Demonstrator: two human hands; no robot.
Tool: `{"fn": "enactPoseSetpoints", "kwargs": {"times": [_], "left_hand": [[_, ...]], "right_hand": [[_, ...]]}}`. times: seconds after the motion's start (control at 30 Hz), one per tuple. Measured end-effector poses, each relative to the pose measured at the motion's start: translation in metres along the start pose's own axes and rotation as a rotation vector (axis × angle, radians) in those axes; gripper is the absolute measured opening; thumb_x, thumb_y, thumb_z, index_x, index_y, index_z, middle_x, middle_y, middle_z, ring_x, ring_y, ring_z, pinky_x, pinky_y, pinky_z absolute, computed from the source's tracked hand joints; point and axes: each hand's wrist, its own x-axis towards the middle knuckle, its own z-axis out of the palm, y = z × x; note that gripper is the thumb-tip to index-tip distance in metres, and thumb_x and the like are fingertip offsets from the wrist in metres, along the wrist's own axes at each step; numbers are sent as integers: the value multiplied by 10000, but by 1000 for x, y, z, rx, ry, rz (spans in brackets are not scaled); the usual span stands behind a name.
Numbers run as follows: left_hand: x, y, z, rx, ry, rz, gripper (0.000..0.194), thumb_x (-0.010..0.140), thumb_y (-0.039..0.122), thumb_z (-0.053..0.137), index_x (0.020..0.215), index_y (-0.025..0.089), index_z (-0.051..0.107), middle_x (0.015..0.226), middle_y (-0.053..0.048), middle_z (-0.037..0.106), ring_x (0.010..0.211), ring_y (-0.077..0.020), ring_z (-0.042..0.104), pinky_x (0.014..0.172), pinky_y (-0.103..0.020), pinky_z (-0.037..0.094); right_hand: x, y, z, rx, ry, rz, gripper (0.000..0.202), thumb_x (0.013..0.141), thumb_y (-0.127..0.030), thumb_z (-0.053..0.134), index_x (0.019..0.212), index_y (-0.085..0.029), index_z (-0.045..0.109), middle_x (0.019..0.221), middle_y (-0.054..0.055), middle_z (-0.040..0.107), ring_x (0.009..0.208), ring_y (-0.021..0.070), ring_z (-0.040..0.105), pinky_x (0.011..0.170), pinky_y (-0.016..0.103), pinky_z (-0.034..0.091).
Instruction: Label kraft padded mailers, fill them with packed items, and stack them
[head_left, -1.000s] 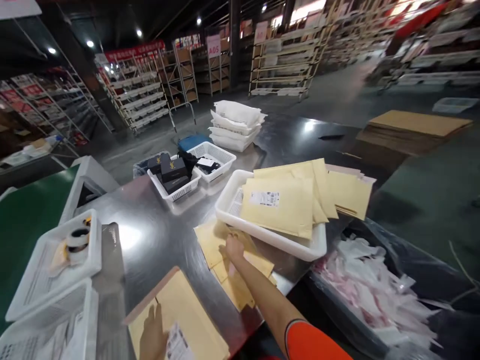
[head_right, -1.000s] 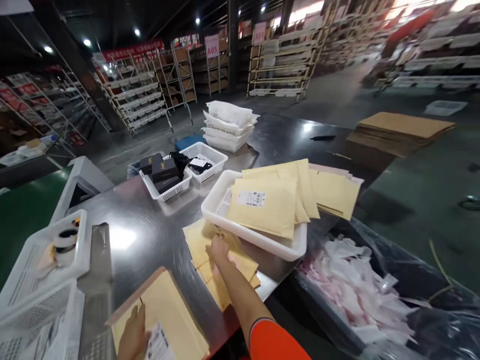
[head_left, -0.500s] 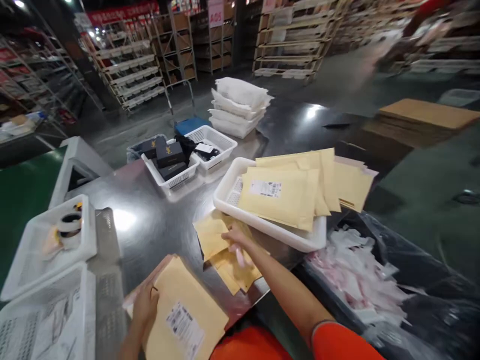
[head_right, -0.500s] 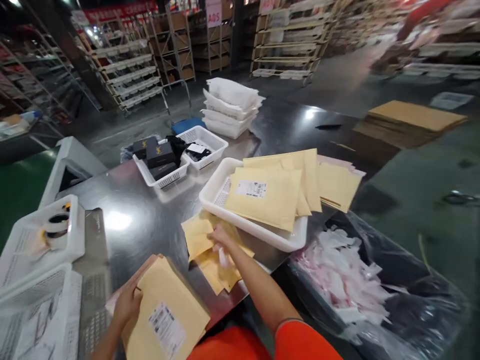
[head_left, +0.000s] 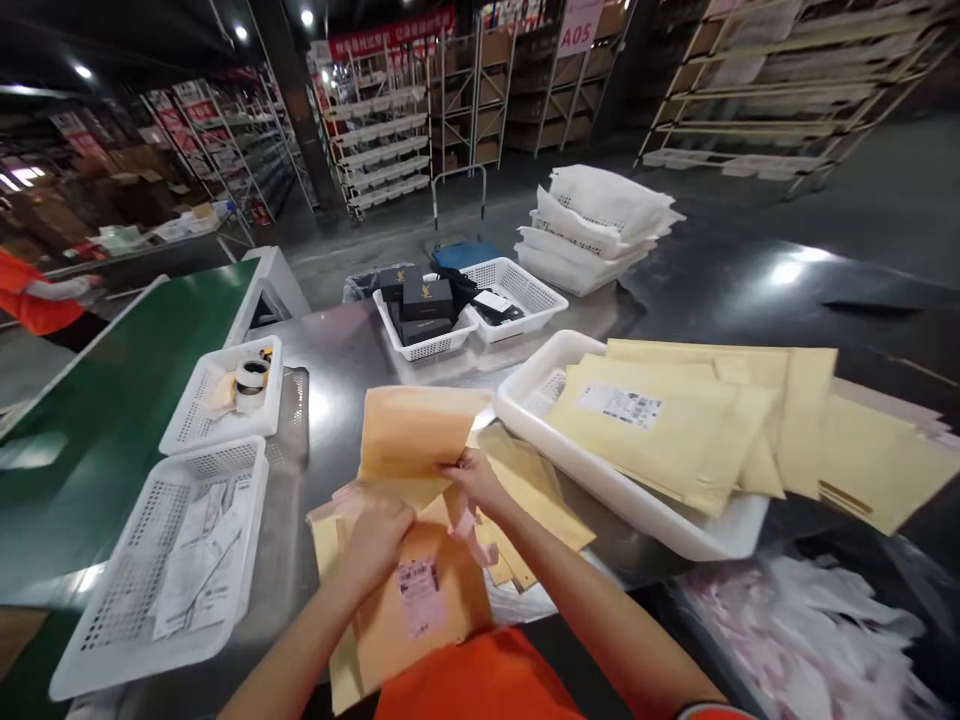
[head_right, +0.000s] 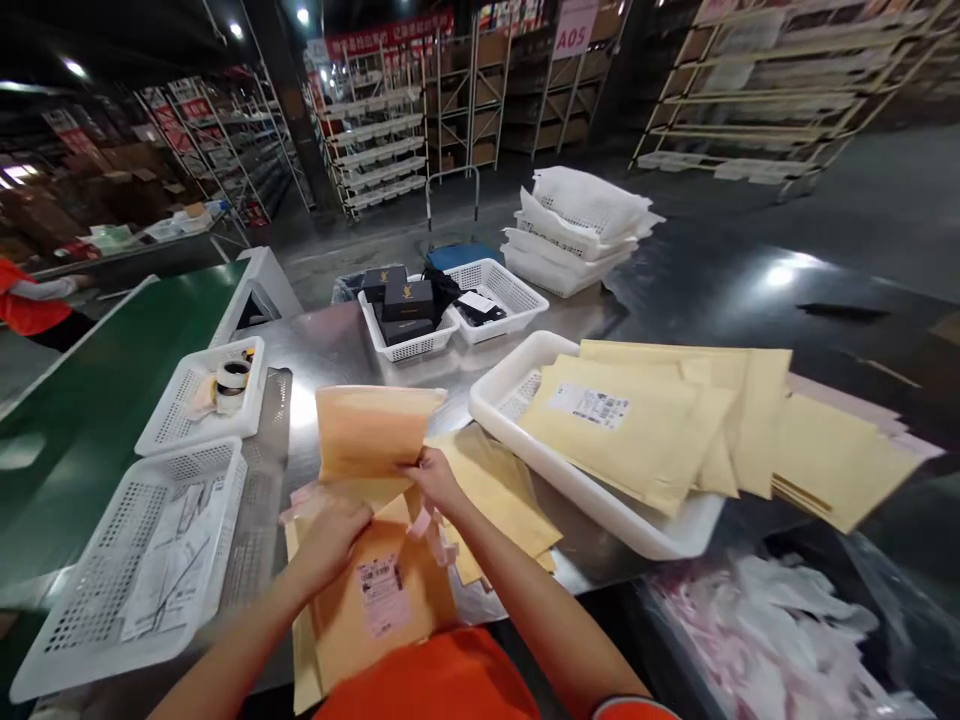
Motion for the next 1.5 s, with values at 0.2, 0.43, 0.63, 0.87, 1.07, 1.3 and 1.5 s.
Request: {"fn": "enactPoseSetpoints", "kwargs": {"times": [0.2, 0.43, 0.63, 0.87, 1.07, 1.3, 1.5], "left_hand": [[-27, 15, -12, 234, 221, 50, 299, 923, 91, 386, 839, 168, 663, 784, -78, 679, 745, -223, 604, 665, -340, 391], [-45, 24, -48, 292, 624, 200, 258, 889, 68, 415, 809, 174, 637, 650, -25, 626, 614, -182, 556, 576, -320, 347], [-63, 33, -83, 344, 709, 333, 242, 902, 58, 415, 891, 176, 626, 668, -8, 635, 639, -156, 557, 664, -320, 385], [-87, 4, -81, 21, 1257, -234, 703, 724, 523, 743, 1290, 176, 510, 1415, -206, 469, 1391, -375, 347, 1059, -563, 393], [-90, -2, -77, -670, 805, -310, 554, 859, 636, 511, 798, 146, 760, 773, -112, 761, 779, -254, 717, 717, -336, 582], [-71, 50, -73, -484, 802, -204, 384, 949, 410, 459, 1003, 164, 749, 873, -88, 785, 761, -215, 728, 653, -291, 578], [-69, 70, -76, -378, 788, 96, 298, 911, 208, 455, 789, 196, 726, 640, -35, 737, 558, -149, 685, 505, -207, 522]], "right_hand": [[-14, -41, -14, -307, -211, 95, 172, 559, -280, 753, 708, -194, 742, 722, -7, 725, 710, 215, 652, 697, 310, 539], [-50, -88, -10, -451, 200, -250, 387, 694, -322, 744, 1066, -226, 695, 1033, 28, 710, 577, 104, 483, 571, 255, 472], [-72, -84, -1, -266, 12, -111, 460, 620, -423, 794, 1016, -209, 699, 817, 12, 693, 453, 76, 422, 366, 205, 356], [-84, -105, -6, -212, -93, 194, 306, 678, -394, 632, 891, -185, 703, 508, -33, 568, 382, 148, 549, 328, 219, 378], [-58, -100, -1, -299, 245, -203, 282, 728, -477, 667, 720, -200, 615, 669, 5, 623, 585, 142, 556, 540, 256, 464], [-81, -94, 76, -520, 395, -849, 274, 893, -413, 598, 713, -232, 500, 579, -41, 462, 503, 113, 394, 502, 271, 324], [-87, -115, 106, -442, 55, -882, 292, 981, -356, 442, 725, -221, 480, 625, -28, 498, 560, 110, 460, 508, 241, 352]]}}
